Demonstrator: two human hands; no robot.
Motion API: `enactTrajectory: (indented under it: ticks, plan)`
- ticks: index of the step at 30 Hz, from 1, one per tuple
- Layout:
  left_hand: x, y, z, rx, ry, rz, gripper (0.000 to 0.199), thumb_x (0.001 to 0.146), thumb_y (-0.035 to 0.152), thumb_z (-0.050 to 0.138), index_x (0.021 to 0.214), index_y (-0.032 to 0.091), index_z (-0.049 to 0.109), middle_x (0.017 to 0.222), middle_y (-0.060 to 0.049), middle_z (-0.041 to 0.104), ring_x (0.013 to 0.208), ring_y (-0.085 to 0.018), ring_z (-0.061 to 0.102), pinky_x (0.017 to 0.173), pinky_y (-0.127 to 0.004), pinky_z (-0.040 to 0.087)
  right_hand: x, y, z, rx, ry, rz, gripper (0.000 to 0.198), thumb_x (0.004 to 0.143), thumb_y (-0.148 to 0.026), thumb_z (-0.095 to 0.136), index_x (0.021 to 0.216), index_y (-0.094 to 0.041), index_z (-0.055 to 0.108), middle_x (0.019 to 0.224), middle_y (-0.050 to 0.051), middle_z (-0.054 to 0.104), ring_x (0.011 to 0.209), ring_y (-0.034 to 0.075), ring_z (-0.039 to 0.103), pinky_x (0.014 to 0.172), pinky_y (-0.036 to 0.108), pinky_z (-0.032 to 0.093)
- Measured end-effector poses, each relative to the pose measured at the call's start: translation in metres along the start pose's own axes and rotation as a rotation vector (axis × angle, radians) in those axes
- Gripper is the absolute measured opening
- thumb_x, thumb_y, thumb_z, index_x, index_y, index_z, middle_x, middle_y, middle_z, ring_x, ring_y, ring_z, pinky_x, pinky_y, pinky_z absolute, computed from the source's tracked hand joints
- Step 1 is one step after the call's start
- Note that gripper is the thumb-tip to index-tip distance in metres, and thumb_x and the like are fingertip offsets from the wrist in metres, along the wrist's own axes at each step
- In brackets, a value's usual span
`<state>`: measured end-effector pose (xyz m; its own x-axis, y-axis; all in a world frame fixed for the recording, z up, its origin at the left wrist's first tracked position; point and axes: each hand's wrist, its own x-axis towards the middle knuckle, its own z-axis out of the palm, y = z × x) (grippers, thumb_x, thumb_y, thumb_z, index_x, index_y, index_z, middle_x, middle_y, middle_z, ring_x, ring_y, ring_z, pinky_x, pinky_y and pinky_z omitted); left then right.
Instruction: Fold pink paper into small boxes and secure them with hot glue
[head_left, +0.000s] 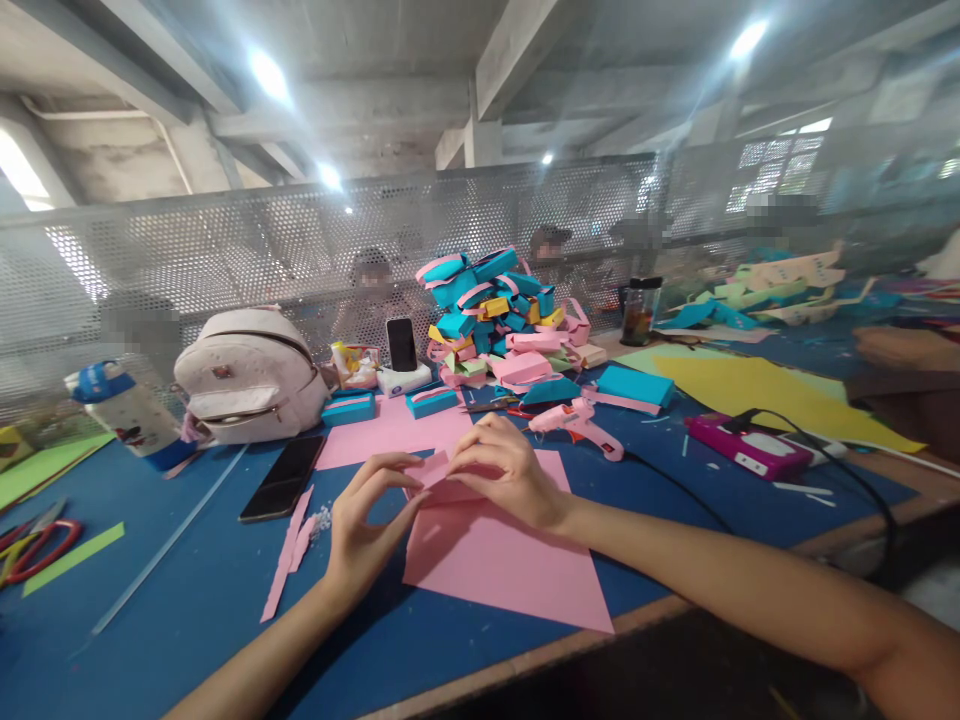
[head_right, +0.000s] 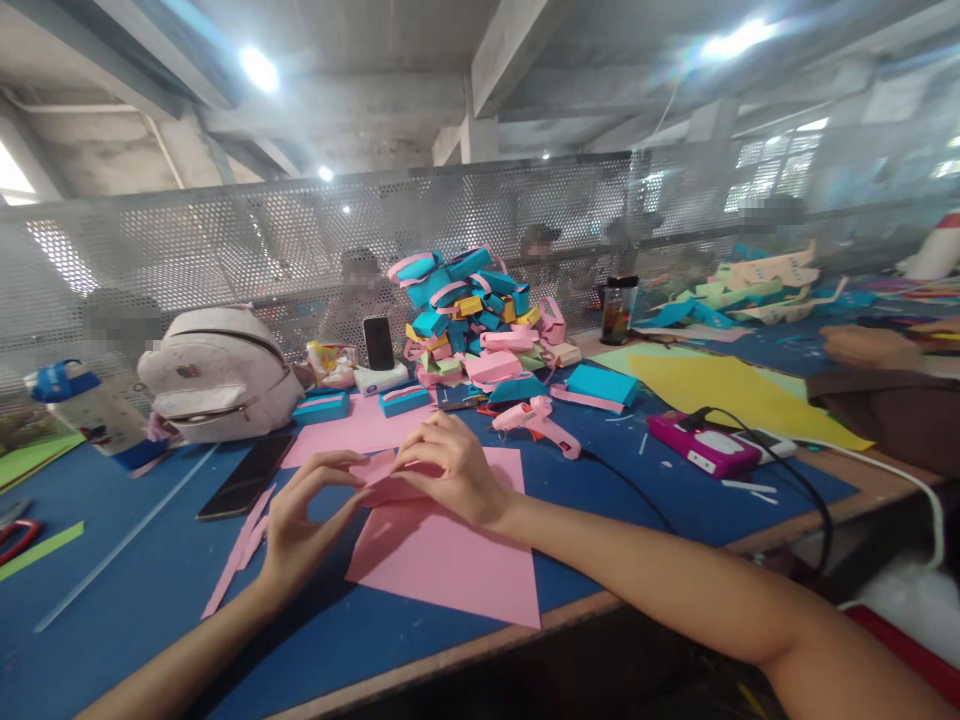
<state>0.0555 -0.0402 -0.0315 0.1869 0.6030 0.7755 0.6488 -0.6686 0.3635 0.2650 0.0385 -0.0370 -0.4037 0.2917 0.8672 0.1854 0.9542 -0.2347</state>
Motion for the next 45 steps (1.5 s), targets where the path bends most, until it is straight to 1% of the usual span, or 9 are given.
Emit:
enactTrajectory:
  ticks: [5,11,15,22,28,33,36,40,45]
  plan:
    - [0.001,0.0,-0.001,0.003,-0.003,-0.001,0.004,0.086,0.018,0.067,0.088,0.021,0.065,0.106,-0.007,0.068,0.1,-0.019,0.066,0.087,-0.031,0.053,0.001,0.001,0.0,0.027,0.009,0.02,0.011,0.092,-0.03,0.065,0.085,-0.025,0.072,0.086,0.003,0.072,0.083,0.021,0.058,0.08,0.039,0.043]
    - [0.001,-0.001,-0.001,0.015,0.01,0.007,0.002,0.086,0.019,0.067,0.087,0.021,0.066,0.105,-0.007,0.069,0.1,-0.019,0.066,0.087,-0.031,0.053,0.001,0.001,-0.001,0.021,0.005,0.041,0.006,0.091,-0.026,0.067,0.087,-0.024,0.071,0.087,0.002,0.072,0.086,0.021,0.058,0.083,0.038,0.044]
    - [0.001,-0.003,-0.003,0.024,0.015,0.003,0.001,0.087,0.021,0.065,0.086,0.021,0.065,0.105,-0.008,0.069,0.1,-0.02,0.066,0.088,-0.033,0.053,0.003,0.002,-0.004,-0.007,0.003,0.049,0.008,0.092,-0.024,0.065,0.086,-0.024,0.07,0.088,0.002,0.071,0.087,0.02,0.058,0.084,0.038,0.044]
    - [0.001,-0.005,-0.005,0.025,0.03,-0.017,0.002,0.087,0.019,0.065,0.087,0.021,0.065,0.105,-0.007,0.069,0.102,-0.02,0.065,0.087,-0.032,0.052,0.007,0.003,-0.008,0.024,0.065,0.066,0.013,0.093,-0.031,0.063,0.084,-0.025,0.071,0.085,0.003,0.071,0.085,0.022,0.057,0.082,0.04,0.043]
    - [0.0,-0.004,-0.004,0.013,0.001,0.004,0.003,0.088,0.018,0.064,0.089,0.021,0.064,0.107,-0.007,0.068,0.103,-0.02,0.065,0.09,-0.032,0.051,0.003,-0.011,-0.008,0.02,-0.013,-0.037,0.009,0.093,-0.026,0.065,0.09,-0.026,0.073,0.09,0.001,0.073,0.086,0.02,0.057,0.083,0.039,0.042]
    - [0.0,-0.001,-0.003,0.005,-0.013,0.017,0.007,0.086,0.016,0.065,0.09,0.021,0.064,0.107,-0.005,0.068,0.102,-0.019,0.066,0.088,-0.029,0.052,0.002,-0.017,-0.008,-0.011,-0.054,-0.045,0.006,0.09,-0.026,0.068,0.094,-0.026,0.073,0.093,0.001,0.073,0.088,0.021,0.056,0.083,0.039,0.043]
    - [0.0,-0.001,-0.003,0.0,-0.018,0.021,0.009,0.086,0.014,0.066,0.091,0.021,0.064,0.108,-0.005,0.068,0.103,-0.018,0.065,0.089,-0.028,0.051,0.002,-0.016,-0.006,-0.014,-0.075,-0.049,0.008,0.091,-0.028,0.067,0.096,-0.025,0.073,0.092,0.002,0.073,0.088,0.021,0.056,0.082,0.038,0.043]
    - [0.001,-0.003,-0.003,-0.006,-0.017,0.056,0.011,0.086,0.011,0.066,0.092,0.02,0.064,0.107,-0.006,0.067,0.102,-0.017,0.065,0.089,-0.027,0.051,0.002,-0.012,-0.003,-0.028,-0.101,-0.057,0.012,0.094,-0.028,0.064,0.101,-0.025,0.072,0.093,0.002,0.073,0.087,0.02,0.057,0.082,0.037,0.042]
    - [0.0,-0.004,-0.004,0.035,-0.006,0.153,0.015,0.084,0.007,0.066,0.093,0.02,0.066,0.106,-0.006,0.067,0.1,-0.016,0.067,0.087,-0.027,0.053,0.002,-0.008,-0.001,-0.026,-0.047,-0.046,0.008,0.093,-0.027,0.065,0.091,-0.023,0.072,0.086,0.002,0.073,0.083,0.019,0.058,0.079,0.035,0.04]
